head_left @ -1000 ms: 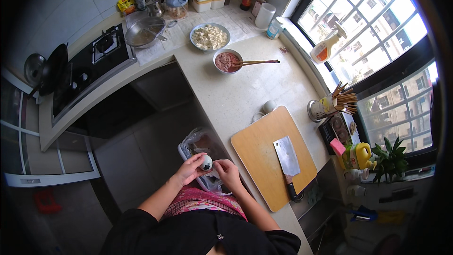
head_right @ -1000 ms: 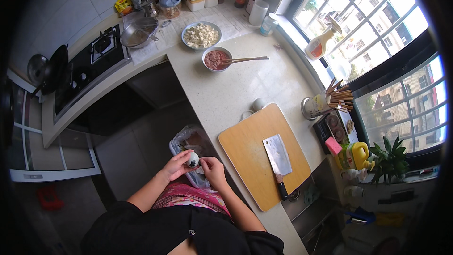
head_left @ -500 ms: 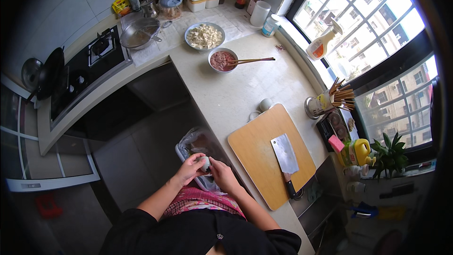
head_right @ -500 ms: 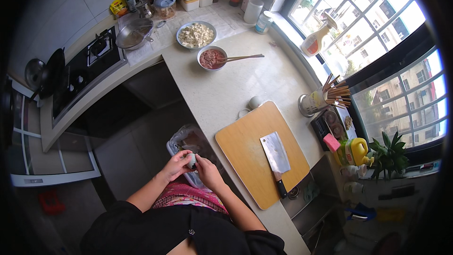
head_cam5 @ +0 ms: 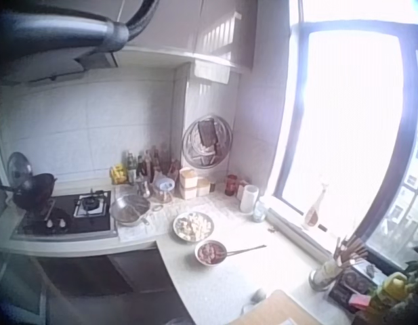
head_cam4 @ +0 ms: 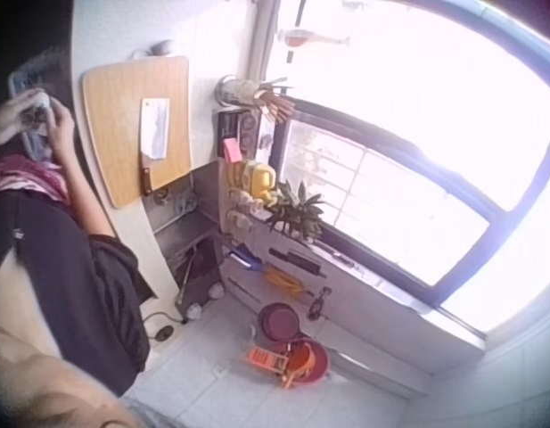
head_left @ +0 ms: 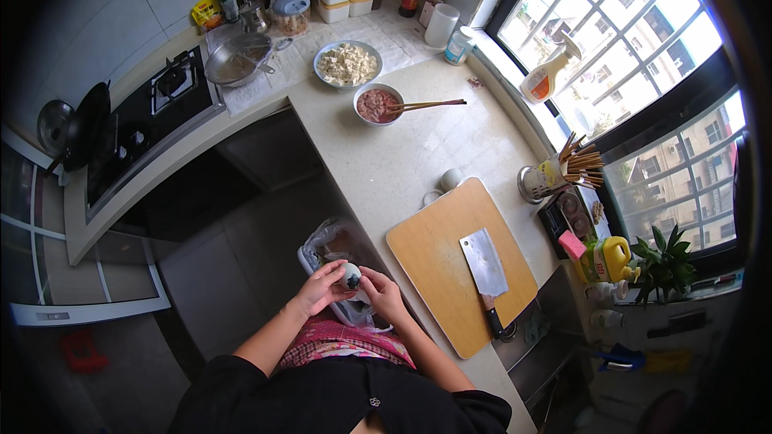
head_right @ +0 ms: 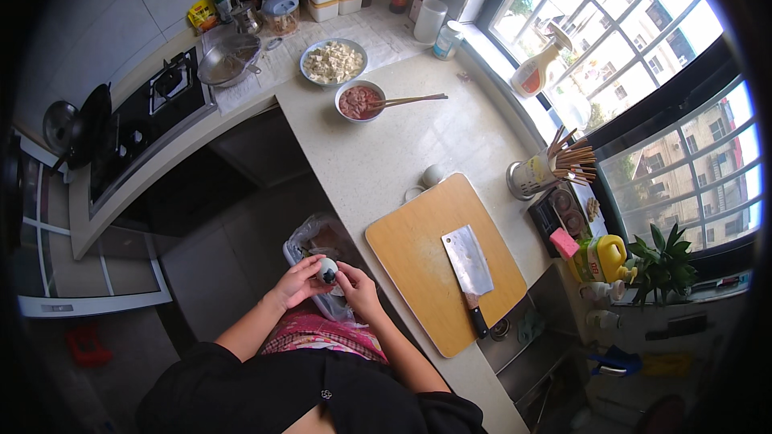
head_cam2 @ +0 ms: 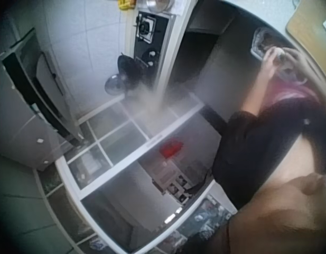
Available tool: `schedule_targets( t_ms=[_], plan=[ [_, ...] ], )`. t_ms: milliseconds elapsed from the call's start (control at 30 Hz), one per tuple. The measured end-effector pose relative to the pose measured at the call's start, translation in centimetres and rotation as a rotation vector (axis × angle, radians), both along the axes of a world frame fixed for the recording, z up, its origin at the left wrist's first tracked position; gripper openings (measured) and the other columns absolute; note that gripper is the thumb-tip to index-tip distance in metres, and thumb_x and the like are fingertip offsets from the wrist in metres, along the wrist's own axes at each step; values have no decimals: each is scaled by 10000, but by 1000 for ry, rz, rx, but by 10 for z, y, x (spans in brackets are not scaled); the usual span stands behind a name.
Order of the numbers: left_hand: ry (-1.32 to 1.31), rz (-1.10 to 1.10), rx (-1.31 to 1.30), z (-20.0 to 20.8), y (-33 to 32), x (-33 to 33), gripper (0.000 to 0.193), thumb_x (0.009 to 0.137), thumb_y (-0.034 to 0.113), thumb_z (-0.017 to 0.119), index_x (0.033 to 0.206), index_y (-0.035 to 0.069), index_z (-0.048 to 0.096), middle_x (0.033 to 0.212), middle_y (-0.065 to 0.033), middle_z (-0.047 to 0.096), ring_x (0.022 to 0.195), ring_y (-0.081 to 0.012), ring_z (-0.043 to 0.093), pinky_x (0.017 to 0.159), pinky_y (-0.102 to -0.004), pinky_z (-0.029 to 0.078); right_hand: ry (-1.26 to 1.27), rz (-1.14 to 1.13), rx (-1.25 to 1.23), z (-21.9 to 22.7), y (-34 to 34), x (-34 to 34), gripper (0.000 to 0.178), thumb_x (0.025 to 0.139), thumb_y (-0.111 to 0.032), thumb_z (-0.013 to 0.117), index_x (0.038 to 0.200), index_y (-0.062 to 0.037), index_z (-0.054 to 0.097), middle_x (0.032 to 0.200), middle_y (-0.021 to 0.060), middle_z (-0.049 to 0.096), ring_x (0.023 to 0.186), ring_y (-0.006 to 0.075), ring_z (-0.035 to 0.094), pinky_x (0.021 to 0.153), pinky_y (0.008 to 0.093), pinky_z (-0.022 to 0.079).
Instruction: The person peels a dark-skinned fruit over a trash bin, discards the peel, and places the fruit on a cutting board. They then retrieve an orange ladle, fill it with water from the sink, and pour the water into a wok on the stove. Finally, they pick up a pink plastic colander and place it on the counter.
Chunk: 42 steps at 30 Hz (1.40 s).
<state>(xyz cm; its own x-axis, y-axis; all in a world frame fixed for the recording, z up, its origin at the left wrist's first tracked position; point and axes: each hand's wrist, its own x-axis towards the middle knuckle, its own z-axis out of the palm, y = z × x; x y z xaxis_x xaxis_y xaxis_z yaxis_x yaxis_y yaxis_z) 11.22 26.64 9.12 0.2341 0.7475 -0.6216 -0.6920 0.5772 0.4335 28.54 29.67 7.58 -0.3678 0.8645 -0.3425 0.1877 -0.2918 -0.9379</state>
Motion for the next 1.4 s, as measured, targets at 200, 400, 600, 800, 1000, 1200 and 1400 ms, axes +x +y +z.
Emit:
schedule_targets(
  t_ms=[200, 400, 600, 800, 1000, 1200, 1400],
  plan=[
    [150, -24, 2, -8, -3, 7, 282, 891, 199, 540, 1143, 103, 456, 990, -64, 553, 883, -191, 587, 804, -417, 511, -146, 187, 196, 14, 4, 2, 312, 880, -148, 532, 1148, 13, 528, 994, 152, 612, 914, 230, 596, 779, 308, 470],
    [193, -57, 12, -14, -4, 9, 273, 889, 192, 545, 1129, 92, 461, 976, -72, 560, 873, -187, 591, 788, -413, 520, -374, 289, 614, 16, -3, -3, 263, 868, -82, 468, 1100, 42, 487, 964, 227, 573, 889, 354, 577, 756, 403, 466],
    [51, -46, 9, -9, -9, 4, 255, 904, 170, 508, 1139, 98, 440, 1048, -96, 541, 924, -229, 581, 824, -434, 500, -342, 227, 441, 14, -2, 2, 224, 840, -70, 485, 1042, 20, 522, 987, 220, 576, 893, 367, 574, 753, 411, 473],
    [-54, 95, 29, -19, -8, -15, 264, 900, 161, 513, 1143, 113, 419, 1061, -107, 533, 956, -264, 574, 831, -432, 497, -492, 88, 737, -17, -2, 7, 242, 877, -102, 500, 1083, 14, 551, 876, 141, 619, 736, 245, 607, 689, 318, 482],
    [120, 1, -7, -17, -8, -8, 328, 872, 111, 555, 1172, 101, 422, 1036, -88, 543, 923, -217, 580, 792, -381, 516, 123, 68, -186, -8, -4, -10, 342, 902, -177, 520, 1190, 8, 511, 883, 33, 606, 712, 64, 535, 640, 222, 449],
    [165, -54, 12, -31, -16, -6, 356, 872, 93, 549, 1207, 84, 427, 1072, -92, 532, 937, -206, 574, 810, -376, 512, -40, 124, -71, 7, -12, -11, 317, 906, -144, 494, 1187, 1, 514, 740, 47, 602, 640, 80, 549, 599, 240, 462],
    [82, -61, 18, -21, -12, -10, 339, 881, 104, 536, 1202, 84, 427, 1100, -88, 525, 978, -200, 555, 838, -372, 498, -65, 102, -121, -13, -9, -4, 308, 916, -153, 471, 1180, -2, 522, 772, 67, 619, 659, 94, 579, 604, 240, 468]
  ],
)
